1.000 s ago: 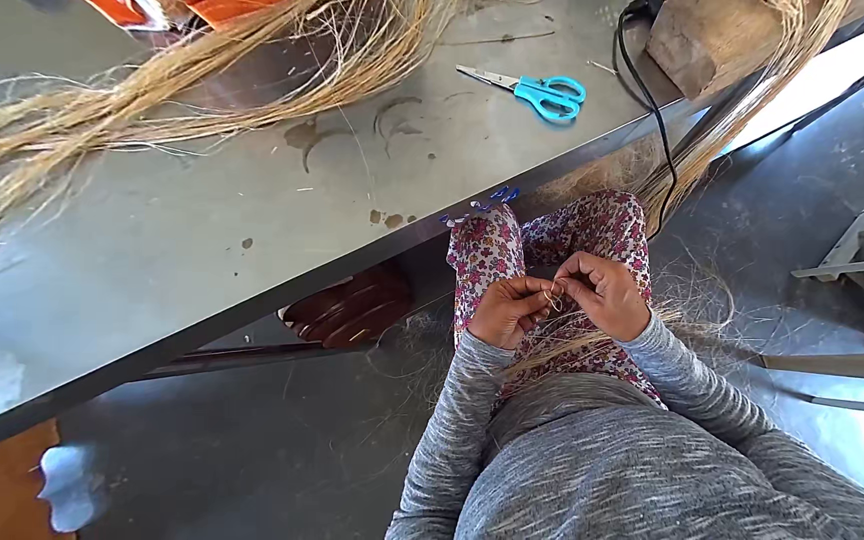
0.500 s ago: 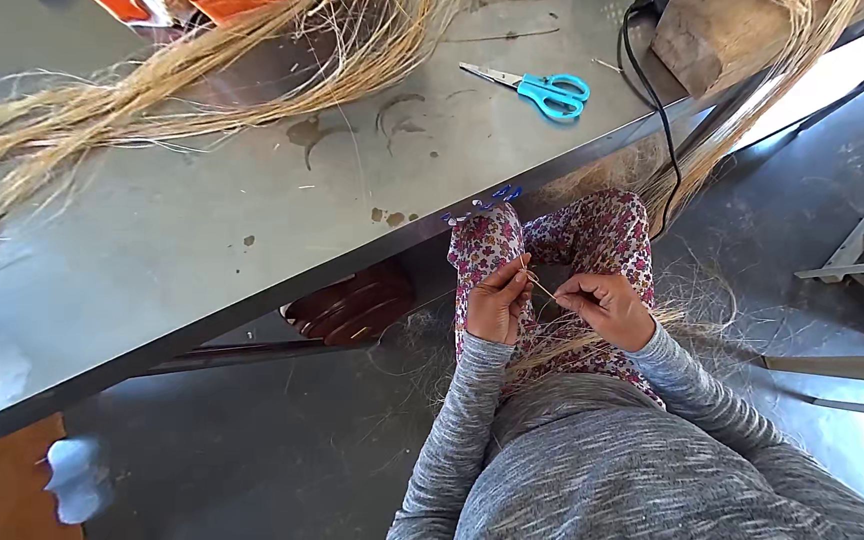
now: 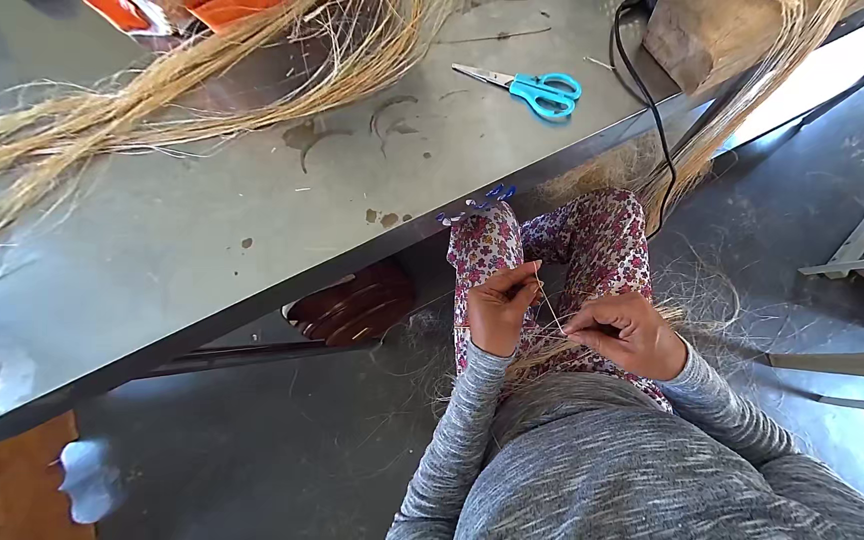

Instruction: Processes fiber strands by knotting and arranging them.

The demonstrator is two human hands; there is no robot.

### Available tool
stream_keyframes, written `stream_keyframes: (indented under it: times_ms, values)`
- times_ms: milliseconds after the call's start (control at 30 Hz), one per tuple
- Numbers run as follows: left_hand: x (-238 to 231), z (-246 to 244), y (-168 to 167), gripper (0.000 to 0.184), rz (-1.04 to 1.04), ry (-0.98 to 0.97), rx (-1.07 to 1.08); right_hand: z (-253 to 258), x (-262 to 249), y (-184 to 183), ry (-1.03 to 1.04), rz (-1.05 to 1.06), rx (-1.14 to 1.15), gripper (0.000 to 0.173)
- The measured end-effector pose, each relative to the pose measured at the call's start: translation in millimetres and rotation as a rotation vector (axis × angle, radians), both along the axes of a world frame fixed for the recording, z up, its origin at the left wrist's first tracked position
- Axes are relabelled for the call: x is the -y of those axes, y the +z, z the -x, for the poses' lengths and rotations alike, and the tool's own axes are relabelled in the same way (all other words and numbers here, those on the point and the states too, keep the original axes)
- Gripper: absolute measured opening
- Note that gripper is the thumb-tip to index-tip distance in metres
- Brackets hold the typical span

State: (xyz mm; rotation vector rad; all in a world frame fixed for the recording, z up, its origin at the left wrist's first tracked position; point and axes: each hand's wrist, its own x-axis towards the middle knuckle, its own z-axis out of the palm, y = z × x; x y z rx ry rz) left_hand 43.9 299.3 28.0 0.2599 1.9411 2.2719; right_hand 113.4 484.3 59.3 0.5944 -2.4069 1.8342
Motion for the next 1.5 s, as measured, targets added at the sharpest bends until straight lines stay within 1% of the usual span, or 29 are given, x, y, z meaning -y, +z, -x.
stream_keyframes:
  times_ms: [167,267,400,533,600,700,767,833,867,900,967,1033,1100,1167,1233,1300,1367,1433,1500]
  values:
    - [-6,-5,0,0.03,0.028,0.016,-0.034,-6,6,2,0.111,-0.011,-0.071,0.015]
    - [-10,-8,0,0.031,-0.025,0.016,0.002,-5,9,0,0.174,-0.02,-0.099,0.015]
    - [-14,-8,0,0.032,-0.137,-0.006,0.111,-3,8,-4,0.205,0.019,-0.065,0.015]
    - [-15,-5,6,0.032,-0.244,-0.042,0.229,-7,11,-12,0.111,-0.066,0.012,0.016]
    - [-15,-5,9,0.031,-0.25,-0.056,0.228,-8,10,-17,0.063,-0.092,0.032,0.017]
    - [-14,-5,10,0.026,-0.243,-0.079,0.216,-8,7,-21,0.062,-0.076,0.057,0.017]
    - [-12,-3,10,0.026,-0.283,-0.14,0.244,-7,2,-18,0.062,-0.055,0.096,0.025]
    - [-9,0,10,0.029,-0.332,-0.253,0.296,-5,-7,-12,-0.031,-0.057,0.132,0.034]
    - [-8,1,10,0.03,-0.35,-0.313,0.331,-3,-11,-10,-0.102,-0.043,0.145,0.035]
    - [-7,1,10,0.032,-0.367,-0.364,0.365,1,-14,-9,-0.17,-0.006,0.156,0.034]
    - [-7,1,10,0.033,-0.396,-0.442,0.424,8,-18,-6,-0.242,0.147,0.218,0.024]
    - [-9,1,10,0.033,-0.429,-0.495,0.47,15,-19,-5,-0.22,0.329,0.264,0.015]
    - [-10,1,11,0.034,-0.442,-0.513,0.507,20,-18,-5,-0.176,0.418,0.287,0.016]
    - [-10,1,12,0.034,-0.43,-0.506,0.53,23,-17,-6,-0.152,0.426,0.276,0.016]
    - [-11,1,12,0.035,-0.436,-0.498,0.537,24,-15,-8,-0.162,0.388,0.247,0.009]
    - [-12,1,13,0.037,-0.432,-0.465,0.528,25,-16,-10,-0.151,0.393,0.236,0.008]
    - [-14,-1,14,0.04,-0.411,-0.407,0.499,25,-17,-13,-0.125,0.478,0.266,0.009]
    - [-17,-3,16,0.043,-0.365,-0.345,0.438,23,-16,-16,-0.115,0.627,0.339,0.01]
    - [-20,-7,18,0.048,-0.264,-0.284,0.313,21,-13,-18,-0.126,0.788,0.448,0.012]
